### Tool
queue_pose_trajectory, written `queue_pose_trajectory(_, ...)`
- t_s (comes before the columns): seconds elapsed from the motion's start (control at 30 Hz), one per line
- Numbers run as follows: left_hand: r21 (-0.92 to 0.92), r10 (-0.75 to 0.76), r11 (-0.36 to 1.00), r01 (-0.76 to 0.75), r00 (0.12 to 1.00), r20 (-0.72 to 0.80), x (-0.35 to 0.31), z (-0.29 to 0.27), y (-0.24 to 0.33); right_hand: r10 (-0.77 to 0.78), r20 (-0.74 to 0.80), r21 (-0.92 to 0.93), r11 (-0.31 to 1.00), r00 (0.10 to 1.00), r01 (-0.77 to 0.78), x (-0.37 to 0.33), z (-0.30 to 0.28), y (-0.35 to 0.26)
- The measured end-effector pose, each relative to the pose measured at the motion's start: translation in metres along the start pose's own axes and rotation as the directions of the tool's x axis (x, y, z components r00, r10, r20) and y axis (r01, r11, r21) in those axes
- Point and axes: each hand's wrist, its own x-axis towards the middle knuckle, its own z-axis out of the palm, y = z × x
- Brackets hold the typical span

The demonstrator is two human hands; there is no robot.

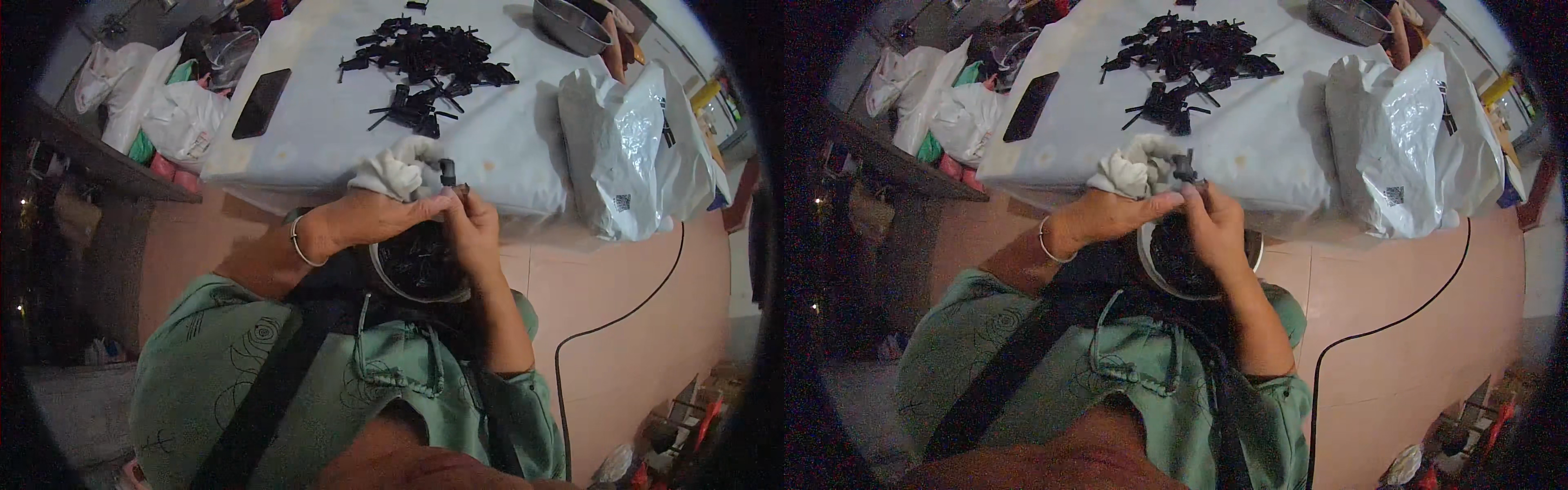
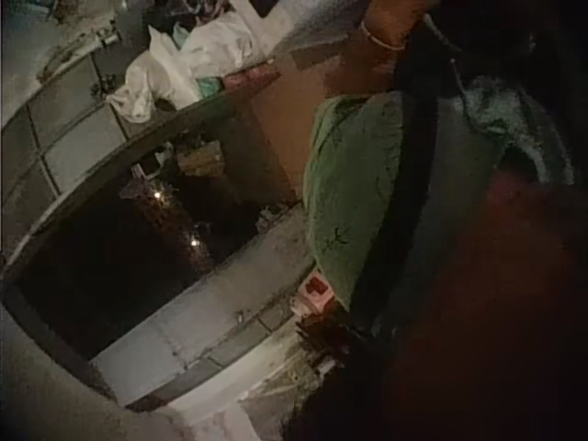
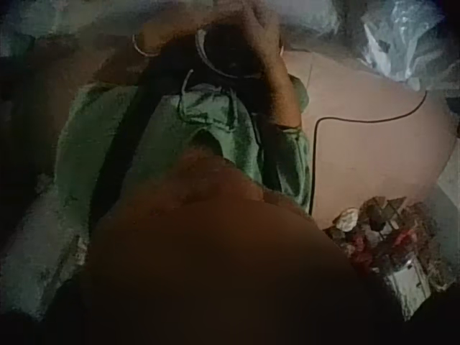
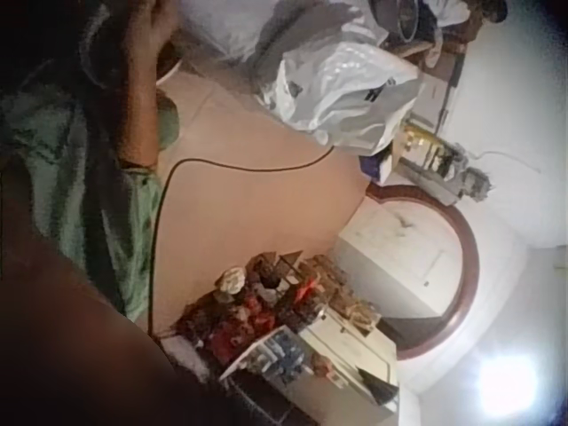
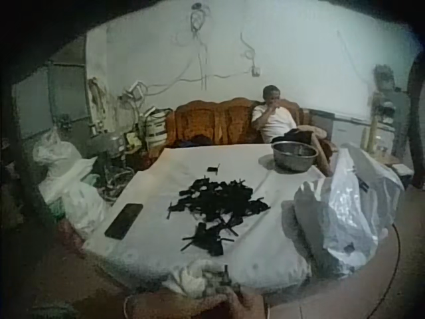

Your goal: Cleaning small black plastic components by wiping them with a white cloth.

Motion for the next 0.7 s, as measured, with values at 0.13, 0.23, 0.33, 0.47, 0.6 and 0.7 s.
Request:
queue_pose_trajectory(0.13, 0.021, 0.068, 0.997, -0.068, 0.998, 0.003, -0.004, 0.003, -0.011, 0.247, 0.255, 0.255, 0.915, 0.935, -0.312, -0.005, 0.003, -0.010)
queue_pose_trajectory(0.23, 0.067, -0.080, 0.995, 0.081, 0.997, -0.014, 0.000, 0.005, -0.010, 0.162, 0.167, 0.299, 0.932, 0.973, -0.207, -0.006, 0.006, -0.011)
queue_pose_trajectory(0.33, 0.221, 0.067, 0.973, -0.063, 0.998, -0.010, 0.002, 0.006, -0.025, -0.209, 0.104, -0.226, 0.947, 0.972, 0.227, -0.008, -0.002, -0.026)
queue_pose_trajectory(0.47, -0.214, -0.259, 0.940, 0.265, 0.964, 0.054, -0.004, 0.012, -0.017, -0.389, -0.020, -0.349, 0.866, 0.921, 0.358, -0.007, 0.003, -0.022)
queue_pose_trajectory(0.6, -0.271, -0.226, 0.924, 0.271, 0.957, 0.184, -0.011, 0.011, -0.010, -0.419, -0.167, -0.417, 0.850, 0.893, 0.321, -0.004, 0.004, -0.013)
queue_pose_trajectory(0.7, -0.217, -0.126, 0.962, 0.164, 0.976, 0.179, -0.006, 0.007, -0.003, -0.273, -0.162, -0.299, 0.929, 0.948, 0.216, -0.002, 0.001, -0.010)
